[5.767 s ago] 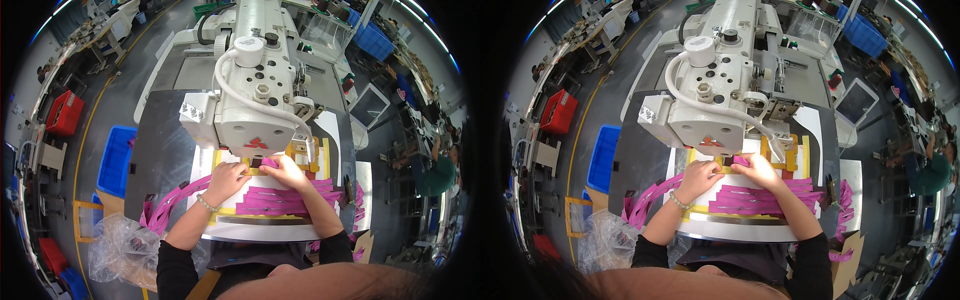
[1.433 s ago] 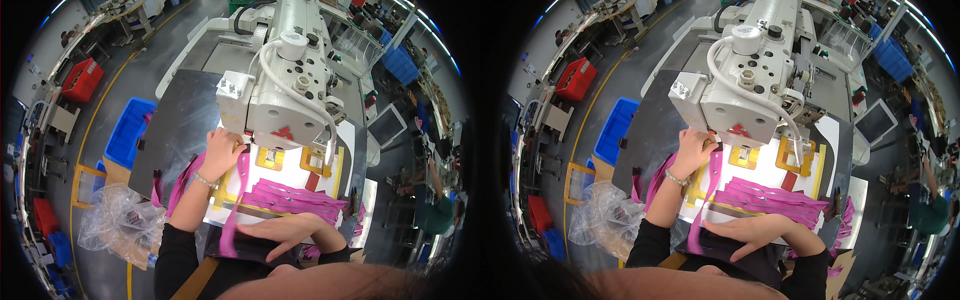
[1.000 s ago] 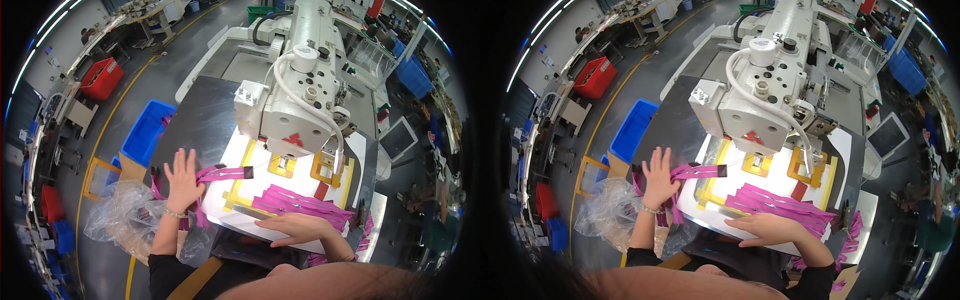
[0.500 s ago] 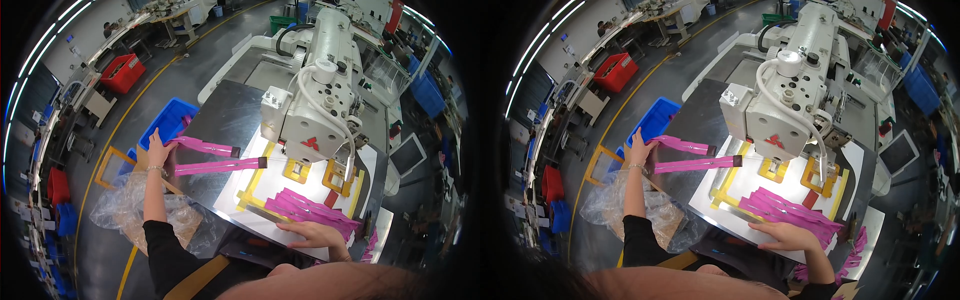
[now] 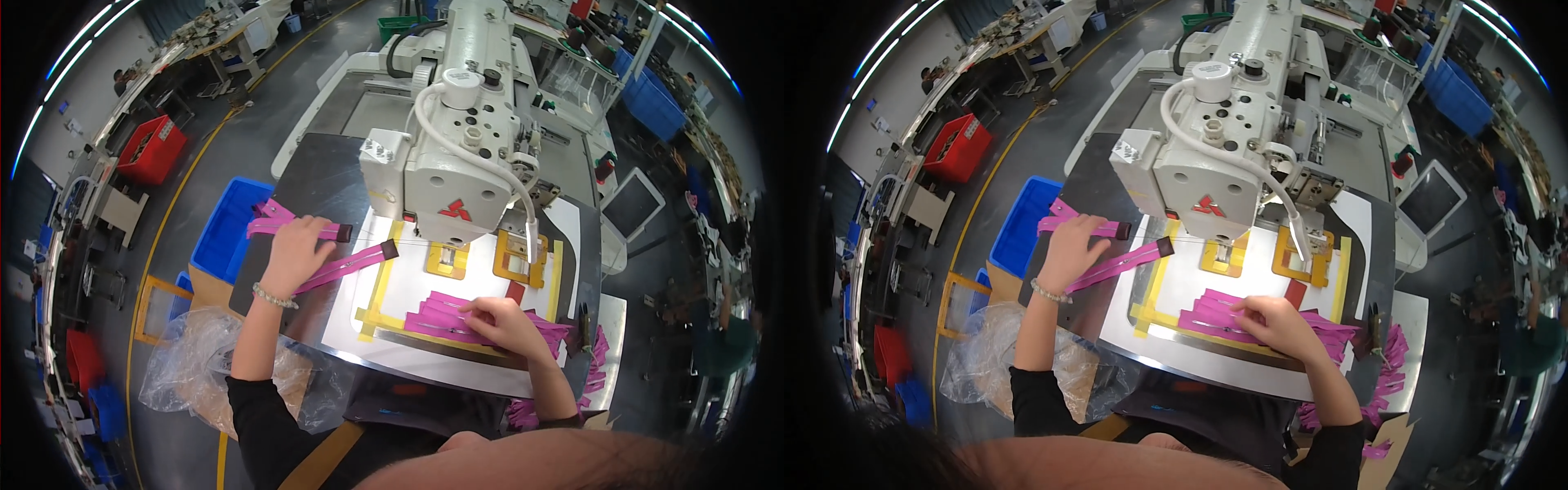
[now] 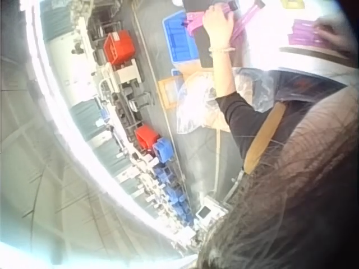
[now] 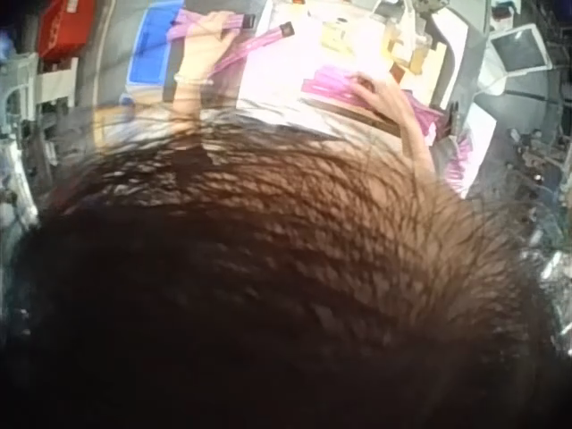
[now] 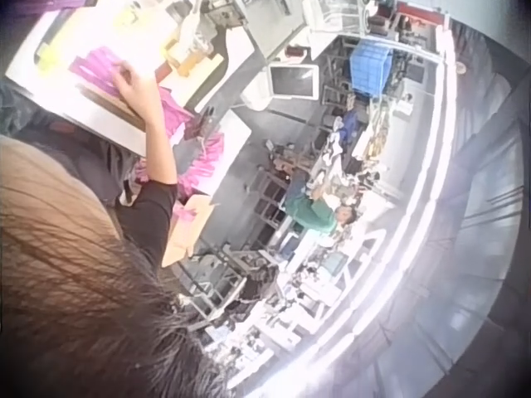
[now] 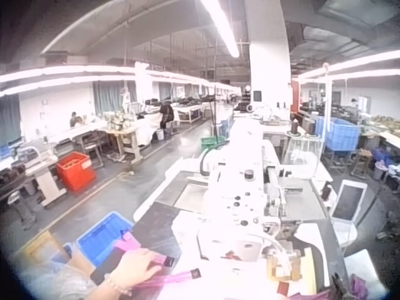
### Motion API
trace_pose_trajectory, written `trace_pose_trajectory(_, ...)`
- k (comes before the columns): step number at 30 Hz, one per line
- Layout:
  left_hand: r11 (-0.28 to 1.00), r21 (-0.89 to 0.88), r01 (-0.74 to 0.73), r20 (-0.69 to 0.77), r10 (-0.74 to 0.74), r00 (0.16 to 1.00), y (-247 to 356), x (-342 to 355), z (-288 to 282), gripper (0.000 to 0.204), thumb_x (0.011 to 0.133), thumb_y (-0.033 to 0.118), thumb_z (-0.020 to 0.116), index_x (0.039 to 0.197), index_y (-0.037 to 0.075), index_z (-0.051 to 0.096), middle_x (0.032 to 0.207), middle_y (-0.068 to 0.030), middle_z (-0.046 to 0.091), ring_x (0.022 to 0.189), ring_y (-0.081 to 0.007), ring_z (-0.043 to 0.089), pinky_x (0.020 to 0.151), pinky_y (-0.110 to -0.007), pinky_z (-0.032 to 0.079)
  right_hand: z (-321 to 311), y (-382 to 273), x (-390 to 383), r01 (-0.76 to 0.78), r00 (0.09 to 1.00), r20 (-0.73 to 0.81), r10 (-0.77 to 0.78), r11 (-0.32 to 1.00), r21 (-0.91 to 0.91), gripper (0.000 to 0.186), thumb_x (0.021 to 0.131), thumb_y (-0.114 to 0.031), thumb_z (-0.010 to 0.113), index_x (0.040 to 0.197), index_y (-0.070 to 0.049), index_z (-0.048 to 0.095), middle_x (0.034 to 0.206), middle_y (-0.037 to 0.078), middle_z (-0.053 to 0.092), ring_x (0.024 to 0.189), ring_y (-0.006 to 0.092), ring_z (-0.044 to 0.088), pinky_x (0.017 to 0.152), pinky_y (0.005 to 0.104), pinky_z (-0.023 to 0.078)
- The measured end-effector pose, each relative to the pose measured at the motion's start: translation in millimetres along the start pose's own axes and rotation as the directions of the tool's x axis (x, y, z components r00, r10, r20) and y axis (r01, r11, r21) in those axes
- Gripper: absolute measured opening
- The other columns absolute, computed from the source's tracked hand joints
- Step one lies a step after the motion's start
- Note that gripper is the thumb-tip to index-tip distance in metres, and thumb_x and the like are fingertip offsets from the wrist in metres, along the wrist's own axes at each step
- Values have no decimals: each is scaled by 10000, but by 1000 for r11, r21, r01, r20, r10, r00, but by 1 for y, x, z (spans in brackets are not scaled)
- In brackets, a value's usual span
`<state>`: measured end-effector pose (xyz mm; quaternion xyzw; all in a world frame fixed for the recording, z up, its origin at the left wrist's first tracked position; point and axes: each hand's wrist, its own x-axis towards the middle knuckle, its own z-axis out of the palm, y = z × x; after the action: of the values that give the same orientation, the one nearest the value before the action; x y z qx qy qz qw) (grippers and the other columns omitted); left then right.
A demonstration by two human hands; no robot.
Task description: Sewing small black squares onto pink fabric strips using an industrial sewing machine.
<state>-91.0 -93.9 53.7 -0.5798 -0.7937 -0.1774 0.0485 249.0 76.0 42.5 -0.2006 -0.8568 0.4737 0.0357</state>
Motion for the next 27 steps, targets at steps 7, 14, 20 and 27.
trace_pose_trajectory(7, 832, -408, -375, 105, 451, 886, 100, 12, 74, 374, 763, 296, 720, 1052, 73, 637, 931, -80, 616, 886, -258, 591, 806, -377, 456, -11, 35, 8, -137, 884, -466, 20, 966, -218, 101, 808, -86, 672, 871, -11, 647, 649, 77, 580, 580, 154, 556, 557, 287, 430)
trace_pose_trajectory(14, 732, -533, -424, 125, 564, 816, 150, 8, 105, 475, 723, 366, 760, 1091, 94, 632, 983, -63, 551, 957, -262, 527, 856, -378, 419, -59, 58, -23, -254, 890, -427, 158, 951, -178, 182, 749, -106, 712, 889, -11, 644, 696, 59, 575, 606, 141, 531, 578, 275, 433)
trace_pose_trajectory(20, 720, -556, -414, 87, 546, 833, 143, 5, 115, 448, 720, 362, 764, 1069, 105, 650, 949, -48, 544, 939, -242, 520, 861, -376, 398, -45, 34, -24, -278, 907, -408, 102, 873, -401, 431, 690, -236, 779, 1027, -57, 580, 907, 103, 583, 814, 284, 598, 705, 358, 490)
trace_pose_trajectory(27, 708, -573, -413, 84, 552, 830, 142, 8, 114, 375, 749, 296, 743, 1061, 107, 656, 944, -41, 553, 942, -241, 522, 853, -368, 398, -25, 39, -18, -288, 934, -346, 84, 749, -596, 419, 708, -242, 763, 1007, -33, 557, 985, 124, 568, 913, 312, 589, 778, 386, 494)
